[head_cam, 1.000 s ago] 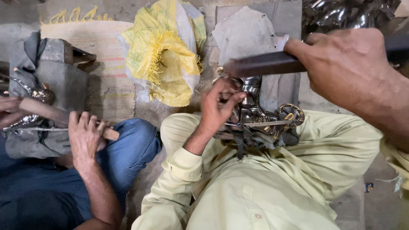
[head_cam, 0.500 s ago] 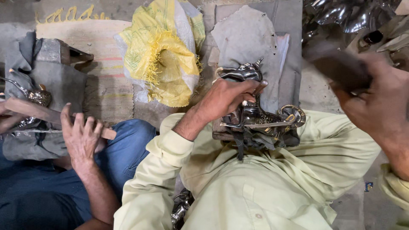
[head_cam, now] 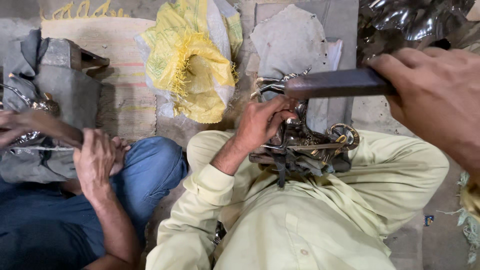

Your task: The person hammers a metal animal figurine using a chisel and hammer. They repeatedly strike the figurine to shape or refine its surface while seated on the floor.

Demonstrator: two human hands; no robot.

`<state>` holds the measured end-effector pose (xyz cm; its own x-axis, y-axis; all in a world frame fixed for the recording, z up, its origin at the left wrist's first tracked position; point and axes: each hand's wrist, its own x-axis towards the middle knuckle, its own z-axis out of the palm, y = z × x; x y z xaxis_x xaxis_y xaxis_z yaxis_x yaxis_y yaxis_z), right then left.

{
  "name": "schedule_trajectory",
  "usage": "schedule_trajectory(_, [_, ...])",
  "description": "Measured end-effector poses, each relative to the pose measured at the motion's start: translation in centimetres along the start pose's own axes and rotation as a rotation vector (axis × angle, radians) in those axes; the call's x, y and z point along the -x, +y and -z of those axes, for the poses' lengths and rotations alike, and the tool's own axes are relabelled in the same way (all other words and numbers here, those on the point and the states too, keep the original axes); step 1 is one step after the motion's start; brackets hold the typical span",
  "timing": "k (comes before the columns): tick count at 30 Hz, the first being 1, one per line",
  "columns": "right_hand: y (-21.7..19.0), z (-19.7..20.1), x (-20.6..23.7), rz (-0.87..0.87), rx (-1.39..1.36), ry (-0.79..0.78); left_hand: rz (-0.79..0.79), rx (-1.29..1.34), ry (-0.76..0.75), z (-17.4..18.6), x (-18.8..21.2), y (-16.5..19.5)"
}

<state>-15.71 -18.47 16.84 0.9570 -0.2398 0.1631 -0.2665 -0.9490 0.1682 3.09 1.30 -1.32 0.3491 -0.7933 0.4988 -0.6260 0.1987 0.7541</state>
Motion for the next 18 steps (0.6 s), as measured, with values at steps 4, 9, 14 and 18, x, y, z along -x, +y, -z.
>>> schedule_trajectory(4, [-0.9, 1.8, -3.0, 0.014, 0.236, -0.198, 0.103, 0.099, 0.083, -1.2, 0.7, 0.0])
schedule_trajectory(9, [-2.7, 3.6, -5.3, 0.106, 0.331, -0.085, 0.287, 0.109, 0.17, -1.6, 1.1, 1.0])
schedule_trajectory(14, [-3.6, 4.0, -6.6, 0.125, 0.44, -0.307, 0.227, 0.123, 0.249, -1.8, 1.0, 1.4])
schedule_trajectory(18, [-3.3, 3.8, -6.3, 0.23, 0.311, 0.06, 0.343, 0.096, 0.254, -2.2, 1.3, 1.1])
